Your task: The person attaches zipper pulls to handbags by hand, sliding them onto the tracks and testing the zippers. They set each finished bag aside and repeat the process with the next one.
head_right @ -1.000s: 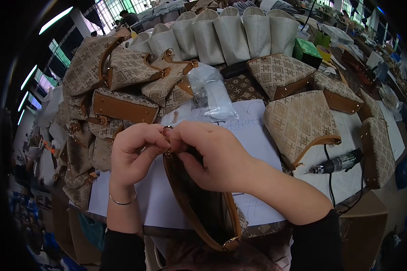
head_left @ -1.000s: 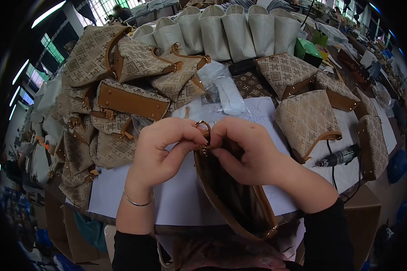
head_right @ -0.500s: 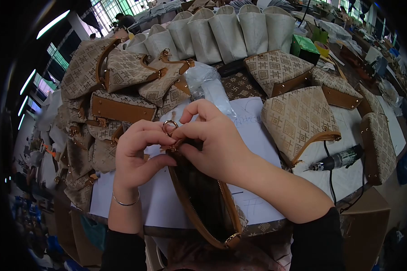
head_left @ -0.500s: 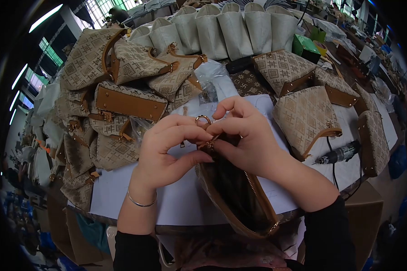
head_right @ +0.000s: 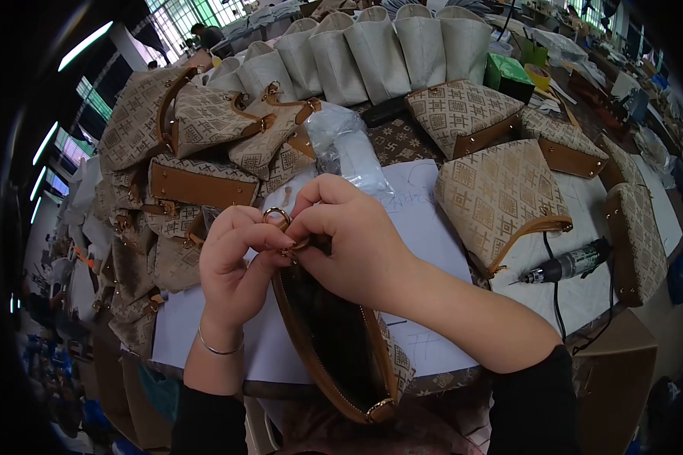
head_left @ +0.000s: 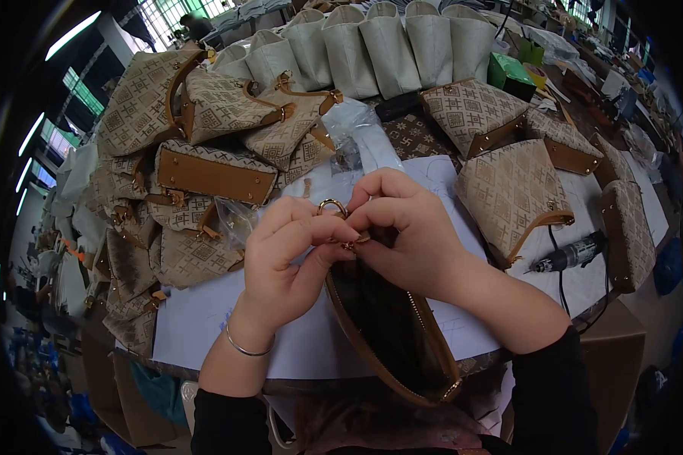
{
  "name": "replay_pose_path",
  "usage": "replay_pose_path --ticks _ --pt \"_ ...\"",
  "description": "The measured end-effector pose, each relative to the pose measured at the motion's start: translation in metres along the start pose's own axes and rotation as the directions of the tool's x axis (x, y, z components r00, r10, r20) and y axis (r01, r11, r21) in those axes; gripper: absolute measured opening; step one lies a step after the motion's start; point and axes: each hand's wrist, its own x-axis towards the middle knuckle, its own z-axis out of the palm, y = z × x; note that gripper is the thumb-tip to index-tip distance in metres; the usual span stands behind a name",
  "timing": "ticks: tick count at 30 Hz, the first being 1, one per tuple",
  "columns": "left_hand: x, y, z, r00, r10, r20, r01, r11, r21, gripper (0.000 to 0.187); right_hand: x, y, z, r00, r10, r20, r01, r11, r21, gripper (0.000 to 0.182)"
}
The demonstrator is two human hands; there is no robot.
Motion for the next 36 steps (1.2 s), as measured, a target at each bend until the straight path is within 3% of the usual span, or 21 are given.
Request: replay_pose_path --ticks 8,10,20,23,25,31,35,36 --pt "0.003 0.003 -0.004 0.998 0.051 0.028 -0.051 0.999 0.002 0.017 -0.001 0.0 0.001 1.0 0.0 -0.003 0.001 0.999 0.044 0.014" --pt "0.001 0.006 -0.006 0.994 -0.085 0.068 0.086 0.996 -0.011 0.018 -0.001 -0.001 0.002 1.0 -0.005 -0.009 0.005 0.999 0.045 0.014" --pt "0.003 0.0 -0.009 0.995 -0.086 0.049 0.088 0.995 -0.055 0.018 -0.001 -0.002 0.004 0.997 0.071 -0.02 -0.069 0.995 0.072 0.014" --pt "0.0 -0.004 -0.007 0.992 -0.119 0.032 0.122 0.986 -0.118 0.017 0.0 0.0 0.003 0.995 0.1 0.007 -0.1 0.99 0.099 0.015" --pt "-0.001 -0.006 -0.006 0.979 -0.202 0.02 0.2 0.946 -0.254 0.011 0.001 -0.002 0.002 0.995 0.099 0.015 -0.1 0.992 0.076 0.015" --pt "-0.001 -0.002 -0.005 0.953 -0.302 -0.001 0.286 0.903 -0.321 0.005 0.001 -0.002 0.001 0.996 0.091 0.022 -0.093 0.993 0.067 0.018" --pt "-0.001 -0.003 -0.007 0.964 -0.265 0.003 0.256 0.927 -0.276 0.009 0.001 -0.003 0.001 0.995 0.092 0.026 -0.094 0.993 0.076 0.018" --pt "0.001 0.002 -0.01 0.972 -0.234 0.039 0.237 0.956 -0.173 0.012 0.001 -0.003 0.001 0.995 0.094 0.025 -0.095 0.993 0.075 0.018"
